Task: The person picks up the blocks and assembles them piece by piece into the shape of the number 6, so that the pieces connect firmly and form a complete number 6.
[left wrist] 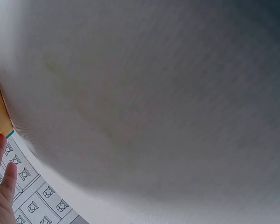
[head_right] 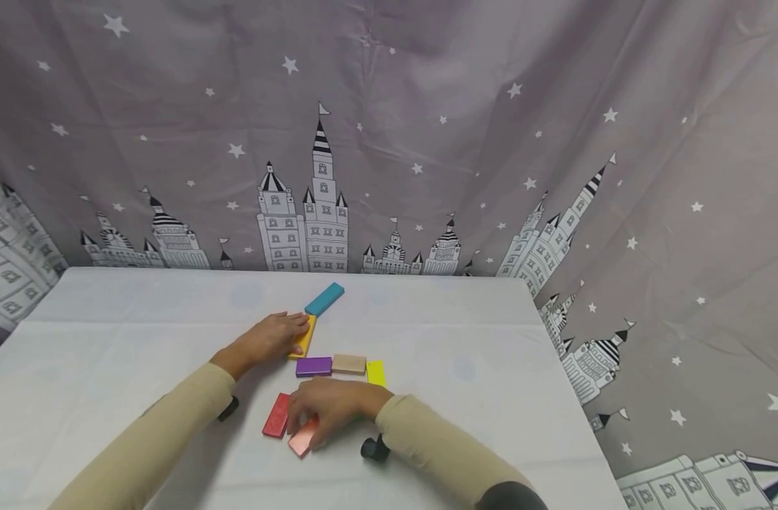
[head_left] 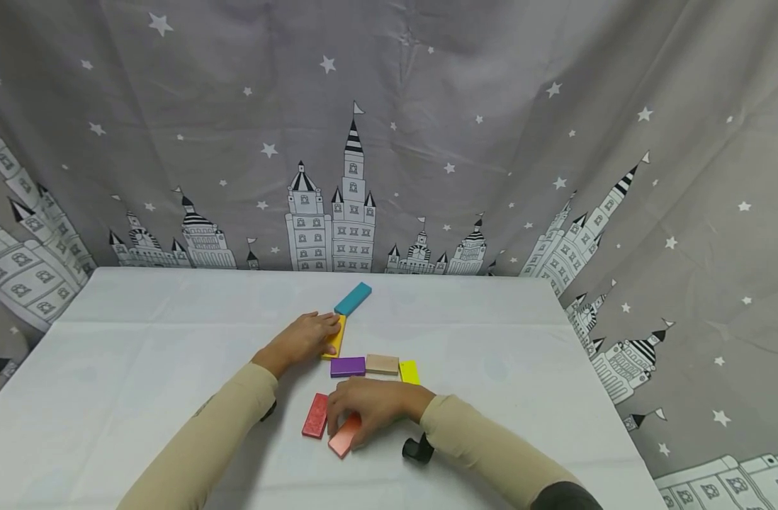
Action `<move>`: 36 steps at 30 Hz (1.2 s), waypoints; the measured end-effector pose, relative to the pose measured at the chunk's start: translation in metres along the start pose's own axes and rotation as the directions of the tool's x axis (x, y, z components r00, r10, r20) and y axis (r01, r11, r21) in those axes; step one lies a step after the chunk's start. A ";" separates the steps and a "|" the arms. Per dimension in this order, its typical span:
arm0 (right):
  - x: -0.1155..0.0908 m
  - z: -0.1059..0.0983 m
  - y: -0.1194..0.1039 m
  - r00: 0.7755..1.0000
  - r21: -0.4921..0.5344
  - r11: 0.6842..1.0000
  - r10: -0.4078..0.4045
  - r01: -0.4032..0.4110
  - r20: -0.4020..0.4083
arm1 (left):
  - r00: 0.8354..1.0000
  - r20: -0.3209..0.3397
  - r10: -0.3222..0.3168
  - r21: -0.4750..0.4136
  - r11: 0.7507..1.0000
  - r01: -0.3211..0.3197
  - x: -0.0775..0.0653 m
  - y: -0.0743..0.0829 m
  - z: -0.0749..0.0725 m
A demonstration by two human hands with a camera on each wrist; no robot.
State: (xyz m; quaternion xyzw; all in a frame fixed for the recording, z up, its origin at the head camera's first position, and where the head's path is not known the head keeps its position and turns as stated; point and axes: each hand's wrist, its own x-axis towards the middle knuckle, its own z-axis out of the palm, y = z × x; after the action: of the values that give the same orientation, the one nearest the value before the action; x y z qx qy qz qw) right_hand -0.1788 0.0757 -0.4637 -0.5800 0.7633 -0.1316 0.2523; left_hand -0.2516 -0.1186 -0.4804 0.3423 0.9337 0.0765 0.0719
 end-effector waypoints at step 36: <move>0.009 0.000 -0.003 0.997 -0.048 0.996 0.081 -0.081 -0.015 | 1.000 -0.011 0.021 0.044 0.999 -0.020 -0.004 0.002 -0.002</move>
State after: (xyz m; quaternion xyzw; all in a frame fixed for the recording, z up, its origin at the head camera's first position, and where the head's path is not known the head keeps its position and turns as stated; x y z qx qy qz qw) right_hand -0.1782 0.0668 -0.4645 -0.5537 0.7908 -0.1063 0.2382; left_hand -0.2473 -0.1199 -0.4778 0.3528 0.9320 0.0586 0.0582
